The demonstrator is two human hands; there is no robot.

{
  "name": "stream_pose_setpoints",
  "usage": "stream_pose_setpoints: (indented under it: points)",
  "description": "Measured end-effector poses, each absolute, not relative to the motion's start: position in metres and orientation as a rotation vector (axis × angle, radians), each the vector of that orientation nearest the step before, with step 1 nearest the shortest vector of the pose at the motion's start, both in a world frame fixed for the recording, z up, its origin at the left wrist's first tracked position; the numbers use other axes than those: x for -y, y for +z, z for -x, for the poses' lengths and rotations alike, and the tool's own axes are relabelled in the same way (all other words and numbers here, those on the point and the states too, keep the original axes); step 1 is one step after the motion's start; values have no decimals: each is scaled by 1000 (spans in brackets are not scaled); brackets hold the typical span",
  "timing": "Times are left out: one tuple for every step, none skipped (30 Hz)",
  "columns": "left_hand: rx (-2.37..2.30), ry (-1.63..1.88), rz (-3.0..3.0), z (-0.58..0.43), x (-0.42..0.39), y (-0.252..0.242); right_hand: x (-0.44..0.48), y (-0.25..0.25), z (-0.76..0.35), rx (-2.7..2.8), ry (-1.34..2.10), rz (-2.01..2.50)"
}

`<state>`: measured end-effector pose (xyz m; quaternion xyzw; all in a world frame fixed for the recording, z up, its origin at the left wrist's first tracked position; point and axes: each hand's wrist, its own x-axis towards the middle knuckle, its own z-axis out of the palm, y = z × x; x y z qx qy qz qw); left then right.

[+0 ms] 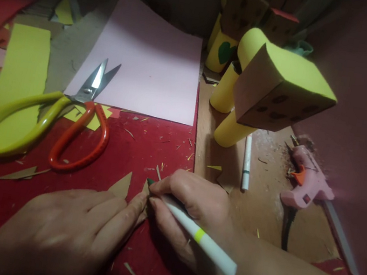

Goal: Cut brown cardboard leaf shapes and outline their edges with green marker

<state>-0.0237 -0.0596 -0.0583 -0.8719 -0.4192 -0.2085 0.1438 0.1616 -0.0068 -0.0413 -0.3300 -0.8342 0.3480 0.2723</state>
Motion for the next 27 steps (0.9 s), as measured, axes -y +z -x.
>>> stream_pose_setpoints:
  points:
    - [1209,-591,2535,24,59,-57,7,-41,-162,2246,937,891]
    - [1206,-592,2544,24,59,-55,7,-41,-162,2245,939,894]
    - [1205,-608,2540,24,59,-55,7,-42,-161,2242,940,893]
    - [1208,-625,2537,24,60,-55,7,-42,-162,2239,941,885]
    - [1211,-661,2517,24,60,-55,7,-42,-162,2238,942,876]
    - [1218,-674,2505,24,60,-56,7,-42,-162,2241,939,867]
    - [1222,-673,2501,24,61,-57,7,-41,-162,2251,935,861]
    - [1215,-664,2506,24,61,-58,6,-41,-162,2261,930,860]
    - [1209,-640,2503,24,61,-58,6,-41,-162,2265,928,861]
    - [1198,-603,2509,24,61,-59,6,-40,-162,2264,927,863]
    - [1189,-578,2507,25,61,-59,7,-39,-162,2264,928,868]
    - [1190,-563,2505,25,61,-59,7,-39,-163,2257,928,862]
    - [1191,-566,2499,25,60,-59,7,-38,-163,2250,931,858]
    - [1201,-576,2489,25,60,-58,7,-38,-163,2247,934,857]
    - [1209,-583,2489,25,60,-58,8,-38,-163,2246,932,857]
    - [1210,-599,2492,25,60,-58,8,-38,-163,2244,926,862]
    - [1213,-602,2500,24,60,-58,8,-38,-163,2244,923,866]
    - [1214,-605,2510,25,60,-58,7,-38,-163,2250,927,869]
    - [1216,-601,2521,25,61,-58,7,-38,-163,2255,930,866]
    - [1212,-612,2513,25,62,-59,7,-37,-164,2258,932,859]
    - [1203,-627,2497,25,62,-60,7,-37,-164,2264,938,856]
    - [1196,-647,2474,25,63,-60,7,-37,-164,2273,946,850]
    - [1196,-643,2472,25,63,-61,7,-37,-164,2274,946,848]
    - [1195,-632,2484,26,64,-62,7,-37,-164,2270,939,849]
    - [1203,-604,2511,26,64,-63,7,-37,-164,2267,933,857]
    - [1211,-587,2526,26,64,-63,7,-37,-163,2259,927,861]
    - [1216,-570,2537,26,64,-64,8,-38,-163,2246,920,864]
